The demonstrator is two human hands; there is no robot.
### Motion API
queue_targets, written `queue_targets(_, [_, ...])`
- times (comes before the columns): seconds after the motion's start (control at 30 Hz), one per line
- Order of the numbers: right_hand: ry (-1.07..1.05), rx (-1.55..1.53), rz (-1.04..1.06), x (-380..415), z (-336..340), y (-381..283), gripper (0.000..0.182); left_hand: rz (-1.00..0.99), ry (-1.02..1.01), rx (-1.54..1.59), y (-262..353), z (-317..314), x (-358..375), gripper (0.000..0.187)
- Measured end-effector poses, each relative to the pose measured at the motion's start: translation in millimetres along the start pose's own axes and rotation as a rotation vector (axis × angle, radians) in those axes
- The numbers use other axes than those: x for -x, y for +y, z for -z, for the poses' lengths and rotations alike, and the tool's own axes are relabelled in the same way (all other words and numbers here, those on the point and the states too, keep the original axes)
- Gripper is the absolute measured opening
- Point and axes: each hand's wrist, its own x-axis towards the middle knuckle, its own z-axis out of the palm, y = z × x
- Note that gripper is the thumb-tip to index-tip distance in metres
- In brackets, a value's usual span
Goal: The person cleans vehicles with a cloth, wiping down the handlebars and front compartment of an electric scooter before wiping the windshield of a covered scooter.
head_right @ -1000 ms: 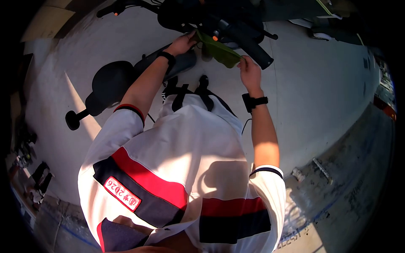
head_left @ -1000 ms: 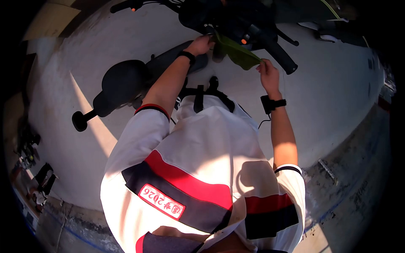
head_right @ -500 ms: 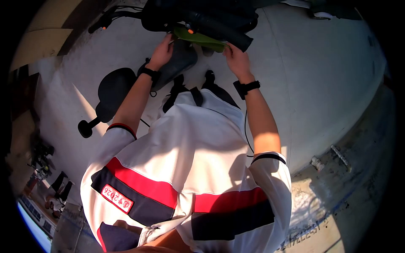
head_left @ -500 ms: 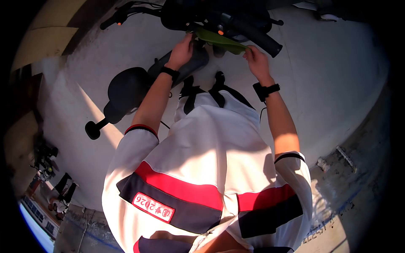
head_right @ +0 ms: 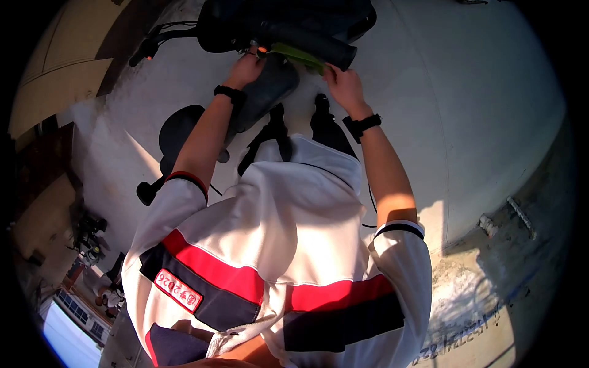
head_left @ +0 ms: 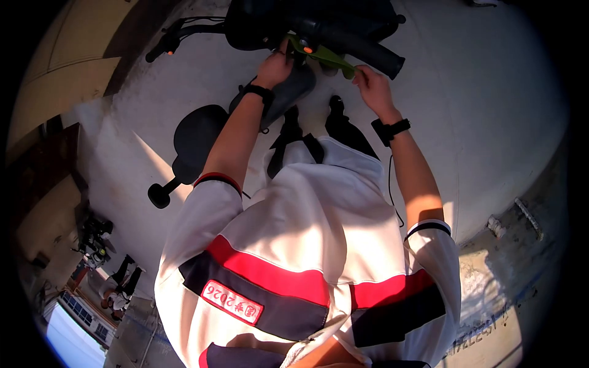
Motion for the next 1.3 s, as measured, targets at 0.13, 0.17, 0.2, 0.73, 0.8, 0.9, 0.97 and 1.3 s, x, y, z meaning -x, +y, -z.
queue_targets(0.13, [-0.025,0.097,-0.049,1.0,-1.2,14.0,0.018,-0.018,0.020,-0.027,-12.9,-29.8,-23.9,0.068])
queue_targets(0.17, [-0.021,0.109,-0.085,3.2,-3.2,18.2,0.018,-0.044,0.043,-0.033,-19.7,-39.6,-30.1,0.066])
queue_targets(0.2, [-0.021,0.120,-0.123,6.9,-5.9,23.4,0.018,-0.079,0.065,-0.032,-21.5,-42.5,-30.6,0.061])
queue_targets(0.73, [0.274,-0.184,-0.267,-10.1,-2.3,4.4,0.022,-0.048,0.063,0.396,6.1,60.1,84.3,0.019])
queue_targets(0.8, [0.292,-0.053,-0.148,-13.4,-1.0,0.4,0.022,-0.051,0.146,0.444,4.0,61.2,93.3,0.018])
queue_targets(0.9, [0.300,0.012,-0.151,-14.0,-0.5,-13.2,0.021,-0.032,0.253,0.476,-1.2,66.0,104.0,0.019])
queue_targets(0.97, [0.253,0.007,-0.096,-14.6,1.2,-23.9,0.021,-0.063,0.311,0.419,-10.1,75.2,104.5,0.021])
queue_targets(1.3, [0.166,0.086,0.042,-0.6,-4.5,-76.1,0.018,0.050,0.501,0.346,-60.7,61.7,93.3,0.024])
